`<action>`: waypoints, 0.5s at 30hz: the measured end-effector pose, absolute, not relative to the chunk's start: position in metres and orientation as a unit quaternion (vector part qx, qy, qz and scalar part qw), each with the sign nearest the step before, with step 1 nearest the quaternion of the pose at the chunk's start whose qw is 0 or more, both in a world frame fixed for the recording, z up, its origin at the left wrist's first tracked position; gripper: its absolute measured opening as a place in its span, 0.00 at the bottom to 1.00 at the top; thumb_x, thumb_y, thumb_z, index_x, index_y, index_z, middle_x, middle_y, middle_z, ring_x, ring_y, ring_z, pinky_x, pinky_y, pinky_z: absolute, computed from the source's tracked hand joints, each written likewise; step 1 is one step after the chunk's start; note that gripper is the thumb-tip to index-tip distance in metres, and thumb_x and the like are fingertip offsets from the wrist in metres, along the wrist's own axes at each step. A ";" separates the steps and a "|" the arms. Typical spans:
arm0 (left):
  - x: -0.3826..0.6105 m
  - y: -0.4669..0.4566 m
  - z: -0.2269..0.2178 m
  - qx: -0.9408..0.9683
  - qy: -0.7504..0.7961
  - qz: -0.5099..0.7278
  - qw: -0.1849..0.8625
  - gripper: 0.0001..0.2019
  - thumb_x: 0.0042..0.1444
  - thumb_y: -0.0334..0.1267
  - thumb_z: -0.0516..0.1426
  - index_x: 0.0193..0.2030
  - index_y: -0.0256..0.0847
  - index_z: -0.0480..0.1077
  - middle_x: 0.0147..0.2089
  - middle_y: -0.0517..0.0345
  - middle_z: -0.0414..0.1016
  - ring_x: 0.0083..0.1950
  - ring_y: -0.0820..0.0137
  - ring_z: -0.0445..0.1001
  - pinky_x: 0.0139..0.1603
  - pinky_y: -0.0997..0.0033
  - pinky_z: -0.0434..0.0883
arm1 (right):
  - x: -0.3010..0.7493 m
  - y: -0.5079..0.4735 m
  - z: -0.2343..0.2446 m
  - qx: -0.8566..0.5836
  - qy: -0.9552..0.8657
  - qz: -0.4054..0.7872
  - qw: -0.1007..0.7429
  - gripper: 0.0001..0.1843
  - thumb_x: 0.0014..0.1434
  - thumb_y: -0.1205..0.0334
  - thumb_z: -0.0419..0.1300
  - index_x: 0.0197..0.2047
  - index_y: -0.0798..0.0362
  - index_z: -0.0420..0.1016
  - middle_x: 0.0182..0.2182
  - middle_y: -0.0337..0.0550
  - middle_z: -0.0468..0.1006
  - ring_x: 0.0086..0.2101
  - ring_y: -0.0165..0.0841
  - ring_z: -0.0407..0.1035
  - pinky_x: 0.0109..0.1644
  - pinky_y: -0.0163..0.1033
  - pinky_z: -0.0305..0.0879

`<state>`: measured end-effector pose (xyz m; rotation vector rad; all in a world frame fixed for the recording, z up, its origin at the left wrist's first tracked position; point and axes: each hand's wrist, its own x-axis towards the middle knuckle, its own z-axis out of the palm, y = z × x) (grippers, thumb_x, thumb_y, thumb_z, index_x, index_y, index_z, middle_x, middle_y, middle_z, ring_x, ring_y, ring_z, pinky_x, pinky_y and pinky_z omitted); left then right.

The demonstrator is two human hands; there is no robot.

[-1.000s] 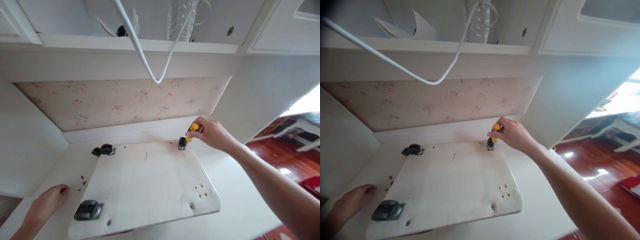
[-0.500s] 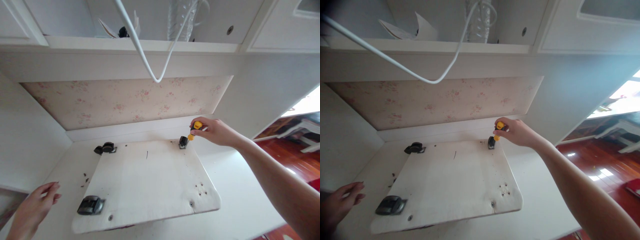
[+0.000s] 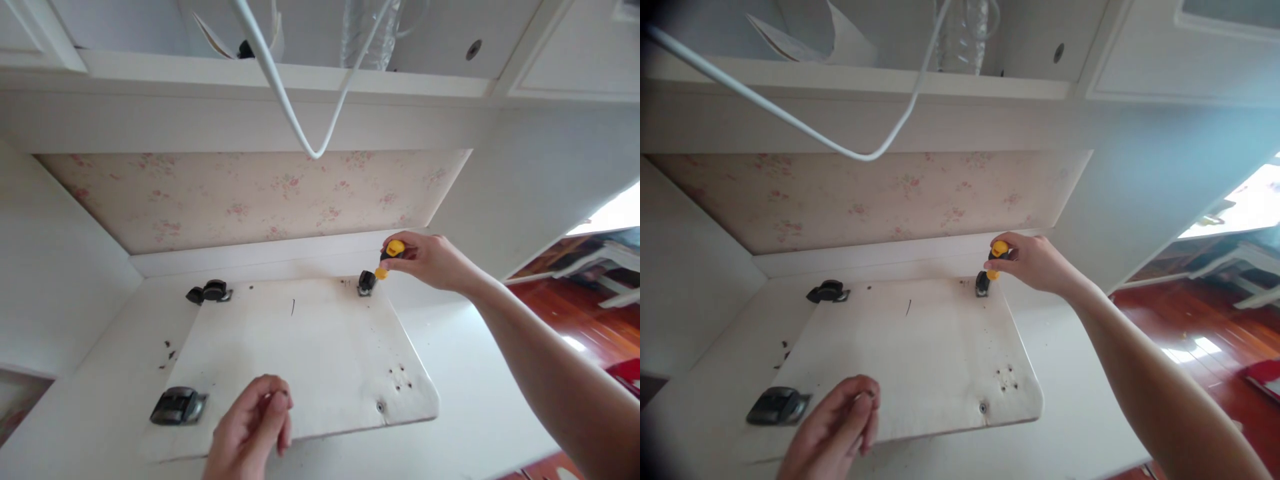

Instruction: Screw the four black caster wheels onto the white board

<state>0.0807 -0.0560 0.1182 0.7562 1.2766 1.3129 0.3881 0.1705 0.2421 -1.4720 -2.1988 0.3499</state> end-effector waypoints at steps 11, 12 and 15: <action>0.133 -0.006 0.126 0.206 0.467 0.542 0.668 0.18 0.44 0.49 0.71 0.32 0.38 0.74 0.30 0.60 0.70 0.25 0.78 0.62 0.26 0.77 0.60 | 0.381 0.147 0.238 -0.534 -0.808 0.065 0.239 0.22 0.52 0.36 0.66 0.39 0.45 0.75 0.27 0.35 0.78 0.28 0.32 0.72 0.34 0.37 0.65; 0.133 -0.006 0.126 0.203 0.463 0.543 0.671 0.18 0.44 0.48 0.71 0.32 0.38 0.74 0.30 0.60 0.70 0.25 0.78 0.62 0.26 0.77 0.60 | 0.381 0.148 0.237 -0.533 -0.809 0.062 0.240 0.22 0.52 0.36 0.66 0.39 0.45 0.74 0.27 0.35 0.78 0.28 0.32 0.72 0.33 0.38 0.65; 0.131 -0.006 0.127 0.185 0.445 0.551 0.682 0.15 0.45 0.45 0.71 0.31 0.37 0.74 0.30 0.61 0.69 0.25 0.79 0.62 0.25 0.77 0.60 | 0.379 0.147 0.234 -0.530 -0.810 0.059 0.242 0.23 0.52 0.35 0.66 0.38 0.45 0.74 0.26 0.35 0.78 0.27 0.32 0.71 0.33 0.38 0.64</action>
